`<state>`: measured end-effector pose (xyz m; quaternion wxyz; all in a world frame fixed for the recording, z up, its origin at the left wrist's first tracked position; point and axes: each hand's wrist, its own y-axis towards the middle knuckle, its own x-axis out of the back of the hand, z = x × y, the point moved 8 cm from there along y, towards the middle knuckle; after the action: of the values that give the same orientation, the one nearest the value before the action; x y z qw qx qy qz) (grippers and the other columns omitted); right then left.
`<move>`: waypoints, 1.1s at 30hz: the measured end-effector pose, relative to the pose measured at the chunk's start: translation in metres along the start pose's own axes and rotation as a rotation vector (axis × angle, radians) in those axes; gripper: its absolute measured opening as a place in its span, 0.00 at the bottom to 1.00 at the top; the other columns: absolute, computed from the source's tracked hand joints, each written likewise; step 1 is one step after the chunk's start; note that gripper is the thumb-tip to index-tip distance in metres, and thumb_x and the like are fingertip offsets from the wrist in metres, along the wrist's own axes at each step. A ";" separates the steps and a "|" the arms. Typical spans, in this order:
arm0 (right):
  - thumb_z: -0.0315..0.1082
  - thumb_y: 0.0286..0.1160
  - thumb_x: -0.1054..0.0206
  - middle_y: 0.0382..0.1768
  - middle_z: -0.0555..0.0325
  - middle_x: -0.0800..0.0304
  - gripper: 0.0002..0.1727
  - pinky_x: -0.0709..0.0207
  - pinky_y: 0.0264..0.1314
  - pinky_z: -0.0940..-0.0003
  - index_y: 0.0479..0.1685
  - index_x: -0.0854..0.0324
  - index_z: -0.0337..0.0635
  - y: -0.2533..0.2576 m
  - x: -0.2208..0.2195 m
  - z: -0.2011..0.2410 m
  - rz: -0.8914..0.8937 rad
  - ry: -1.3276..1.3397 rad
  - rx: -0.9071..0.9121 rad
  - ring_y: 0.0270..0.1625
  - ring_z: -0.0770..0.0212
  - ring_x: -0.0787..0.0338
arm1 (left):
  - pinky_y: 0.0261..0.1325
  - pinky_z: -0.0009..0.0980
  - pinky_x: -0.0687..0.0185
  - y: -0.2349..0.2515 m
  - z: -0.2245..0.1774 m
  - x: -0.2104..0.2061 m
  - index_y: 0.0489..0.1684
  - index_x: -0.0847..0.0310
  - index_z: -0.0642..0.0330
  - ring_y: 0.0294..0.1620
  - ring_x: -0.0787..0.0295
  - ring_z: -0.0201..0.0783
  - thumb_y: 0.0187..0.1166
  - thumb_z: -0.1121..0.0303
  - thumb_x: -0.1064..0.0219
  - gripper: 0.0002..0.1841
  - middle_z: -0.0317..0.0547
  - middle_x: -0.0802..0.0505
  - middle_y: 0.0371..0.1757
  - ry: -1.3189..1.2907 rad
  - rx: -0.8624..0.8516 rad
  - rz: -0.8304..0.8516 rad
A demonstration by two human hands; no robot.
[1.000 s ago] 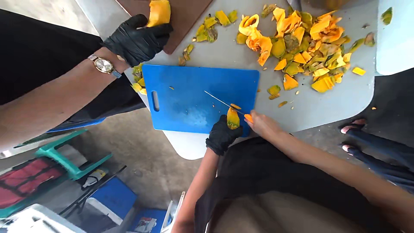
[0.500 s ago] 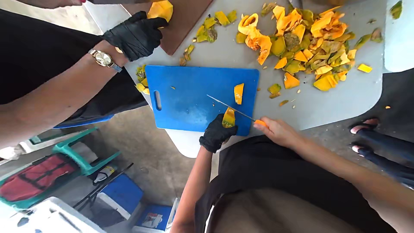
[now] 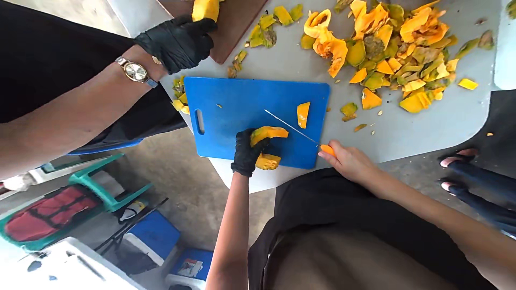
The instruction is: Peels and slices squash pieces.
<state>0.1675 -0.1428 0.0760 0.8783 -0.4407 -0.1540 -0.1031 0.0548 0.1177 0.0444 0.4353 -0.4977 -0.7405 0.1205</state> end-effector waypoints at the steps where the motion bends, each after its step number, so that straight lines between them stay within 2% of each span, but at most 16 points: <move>1: 0.51 0.94 0.48 0.30 0.38 0.15 0.28 0.20 0.42 0.40 0.53 0.24 0.27 0.001 0.000 0.003 -0.010 -0.008 0.013 0.38 0.35 0.10 | 0.75 0.56 0.29 0.000 0.001 -0.002 0.69 0.23 0.73 0.71 0.24 0.63 0.67 0.65 0.19 0.32 0.73 0.20 0.68 -0.021 -0.057 -0.032; 4: 0.51 0.94 0.49 0.31 0.37 0.15 0.28 0.20 0.43 0.40 0.53 0.24 0.27 0.001 -0.006 0.013 0.004 -0.027 0.027 0.40 0.35 0.10 | 0.79 0.51 0.31 -0.009 0.004 -0.010 0.73 0.29 0.78 0.74 0.25 0.62 0.66 0.64 0.19 0.37 0.74 0.21 0.71 -0.059 -0.172 -0.118; 10: 0.53 0.94 0.51 0.38 0.33 0.11 0.30 0.19 0.49 0.37 0.58 0.24 0.27 0.008 -0.018 0.022 0.069 -0.136 -0.037 0.48 0.31 0.08 | 0.75 0.54 0.31 -0.014 0.007 -0.015 0.65 0.21 0.75 0.69 0.23 0.64 0.67 0.57 0.21 0.33 0.73 0.18 0.65 -0.015 -0.241 -0.265; 12: 0.53 0.95 0.53 0.40 0.32 0.11 0.31 0.19 0.51 0.37 0.60 0.25 0.27 0.009 -0.018 0.024 0.091 -0.185 -0.086 0.50 0.30 0.08 | 0.73 0.53 0.29 -0.014 0.009 -0.016 0.62 0.19 0.75 0.67 0.21 0.64 0.73 0.57 0.26 0.28 0.71 0.16 0.63 0.010 -0.284 -0.318; 14: 0.53 0.95 0.53 0.43 0.30 0.11 0.32 0.19 0.53 0.37 0.62 0.25 0.26 0.009 -0.019 0.025 0.114 -0.204 -0.125 0.53 0.30 0.08 | 0.74 0.50 0.28 -0.016 0.010 -0.017 0.58 0.18 0.73 0.66 0.19 0.61 0.85 0.63 0.38 0.19 0.68 0.14 0.60 0.052 -0.314 -0.401; 15: 0.54 0.95 0.54 0.44 0.30 0.11 0.33 0.20 0.54 0.37 0.64 0.25 0.26 0.010 -0.020 0.023 0.126 -0.201 -0.141 0.54 0.30 0.08 | 0.75 0.49 0.29 -0.018 0.009 -0.018 0.57 0.18 0.74 0.66 0.19 0.61 0.88 0.65 0.43 0.17 0.69 0.14 0.59 0.070 -0.315 -0.446; 18: 0.53 0.95 0.53 0.44 0.30 0.11 0.33 0.20 0.53 0.37 0.63 0.25 0.25 0.020 -0.029 0.018 0.106 -0.165 -0.177 0.53 0.30 0.09 | 0.72 0.51 0.27 -0.021 0.006 -0.019 0.54 0.18 0.76 0.63 0.18 0.64 0.89 0.67 0.46 0.17 0.71 0.14 0.57 0.164 -0.285 -0.524; 21: 0.51 0.94 0.49 0.45 0.30 0.10 0.31 0.19 0.55 0.37 0.64 0.25 0.25 0.047 -0.037 0.028 0.053 -0.160 -0.237 0.55 0.30 0.08 | 0.68 0.52 0.25 -0.019 0.002 -0.020 0.52 0.18 0.76 0.61 0.17 0.67 0.89 0.66 0.46 0.18 0.72 0.14 0.54 0.253 -0.265 -0.523; 26: 0.52 0.93 0.47 0.42 0.31 0.09 0.30 0.17 0.53 0.38 0.62 0.24 0.26 0.066 -0.043 0.033 -0.079 -0.197 -0.165 0.52 0.30 0.07 | 0.68 0.55 0.24 -0.018 0.002 -0.018 0.54 0.18 0.75 0.62 0.17 0.67 0.91 0.65 0.47 0.18 0.71 0.14 0.56 0.241 -0.230 -0.485; 28: 0.52 0.93 0.47 0.39 0.31 0.10 0.30 0.17 0.50 0.37 0.59 0.23 0.27 0.060 -0.039 0.021 -0.119 -0.177 -0.129 0.49 0.30 0.07 | 0.68 0.55 0.24 -0.016 0.002 -0.016 0.52 0.18 0.76 0.62 0.16 0.67 0.91 0.65 0.47 0.19 0.72 0.14 0.56 0.209 -0.226 -0.491; 30: 0.53 0.94 0.50 0.43 0.28 0.11 0.31 0.19 0.53 0.33 0.64 0.24 0.27 0.048 -0.030 -0.003 -0.150 -0.085 -0.200 0.51 0.28 0.08 | 0.68 0.52 0.24 -0.014 0.002 -0.013 0.49 0.17 0.78 0.60 0.15 0.67 0.90 0.67 0.47 0.18 0.73 0.12 0.53 0.178 -0.234 -0.511; 33: 0.53 0.96 0.56 0.48 0.23 0.13 0.34 0.23 0.58 0.28 0.71 0.28 0.25 0.026 0.005 -0.042 -0.303 0.090 -0.340 0.53 0.25 0.11 | 0.71 0.52 0.26 -0.012 0.005 -0.015 0.52 0.16 0.77 0.61 0.16 0.65 0.88 0.63 0.43 0.19 0.72 0.12 0.54 0.112 -0.247 -0.455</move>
<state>0.1881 -0.1618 0.0353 0.7718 -0.5491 -0.1597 -0.2779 0.0458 0.1008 0.0408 0.4275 -0.3738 -0.8171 -0.0997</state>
